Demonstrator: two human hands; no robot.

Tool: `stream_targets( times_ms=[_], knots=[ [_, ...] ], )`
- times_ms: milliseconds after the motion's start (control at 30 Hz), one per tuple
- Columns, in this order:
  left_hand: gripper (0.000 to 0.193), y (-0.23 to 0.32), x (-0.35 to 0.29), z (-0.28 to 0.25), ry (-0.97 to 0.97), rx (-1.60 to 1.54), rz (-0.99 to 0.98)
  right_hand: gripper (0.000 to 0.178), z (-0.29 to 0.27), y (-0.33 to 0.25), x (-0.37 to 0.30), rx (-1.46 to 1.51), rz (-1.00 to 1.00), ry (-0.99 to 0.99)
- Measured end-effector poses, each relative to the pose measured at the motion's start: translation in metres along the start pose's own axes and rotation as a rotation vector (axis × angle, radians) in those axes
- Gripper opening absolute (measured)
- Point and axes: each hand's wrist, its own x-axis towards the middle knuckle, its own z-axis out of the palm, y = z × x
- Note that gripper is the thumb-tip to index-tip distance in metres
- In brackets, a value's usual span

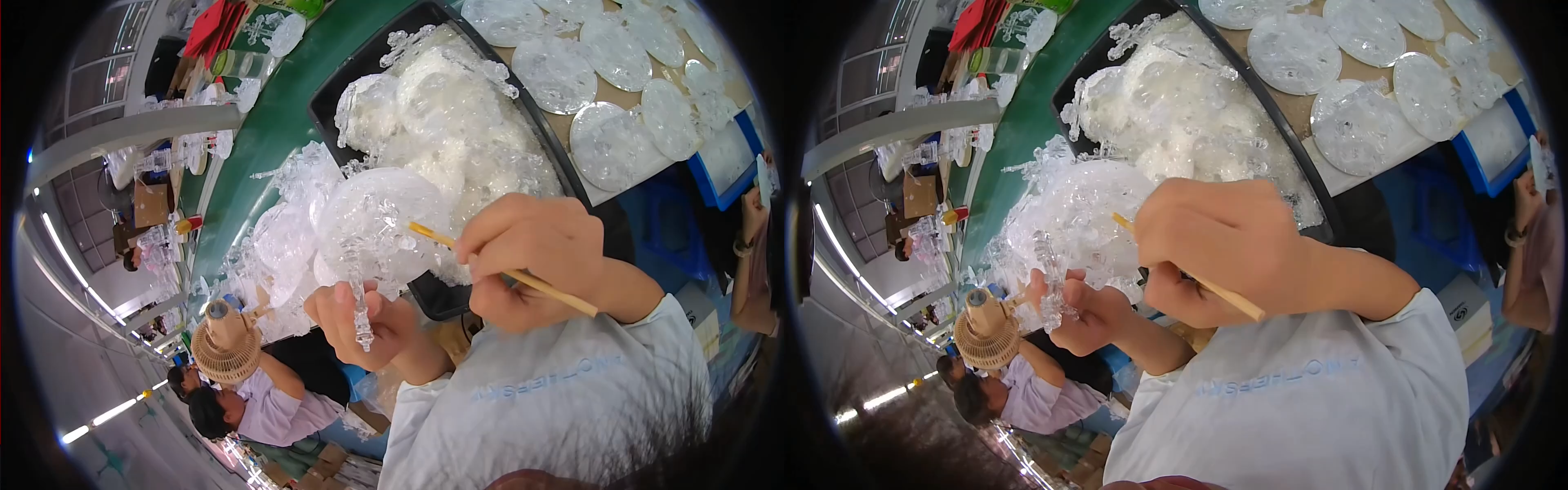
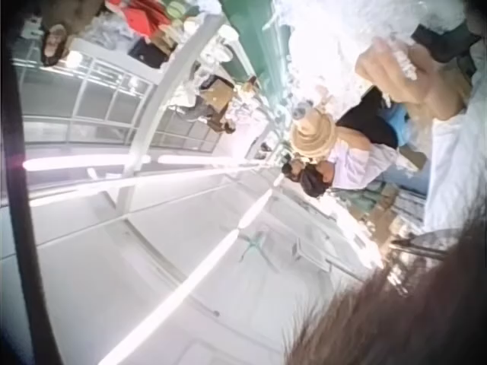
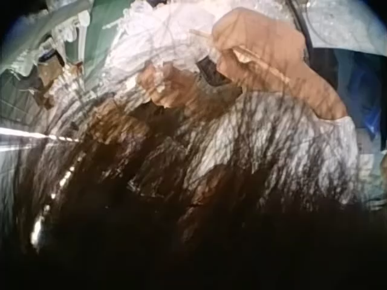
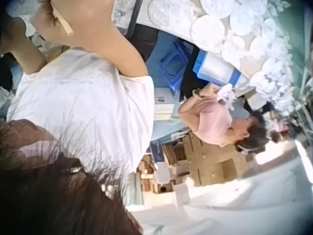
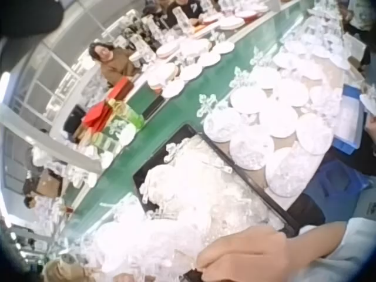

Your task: The recorder applies adhesive or coating to decorative lighting ornaments and organizes them into trays on an assembly line.

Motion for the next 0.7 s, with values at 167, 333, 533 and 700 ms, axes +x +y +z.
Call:
stream_targets(
  times_ms=[167,333,533,700],
  knots=[
    [0.021,0.003,0.009,0.001,-0.017,0.028,0.004,0.022,-0.003,-0.002,0.000,-0.038,0.036,-0.118],
    [0.024,0.005,0.012,0.004,-0.029,-0.018,-0.065,0.023,0.002,-0.003,0.005,-0.006,-0.028,-0.154],
    [0.025,0.003,0.014,0.006,-0.035,-0.018,-0.058,0.025,0.000,-0.004,0.003,-0.016,-0.050,-0.146],
    [0.031,0.006,0.019,0.003,-0.042,0.038,-0.087,0.023,-0.001,0.000,0.003,-0.071,-0.070,-0.006]
  ],
)
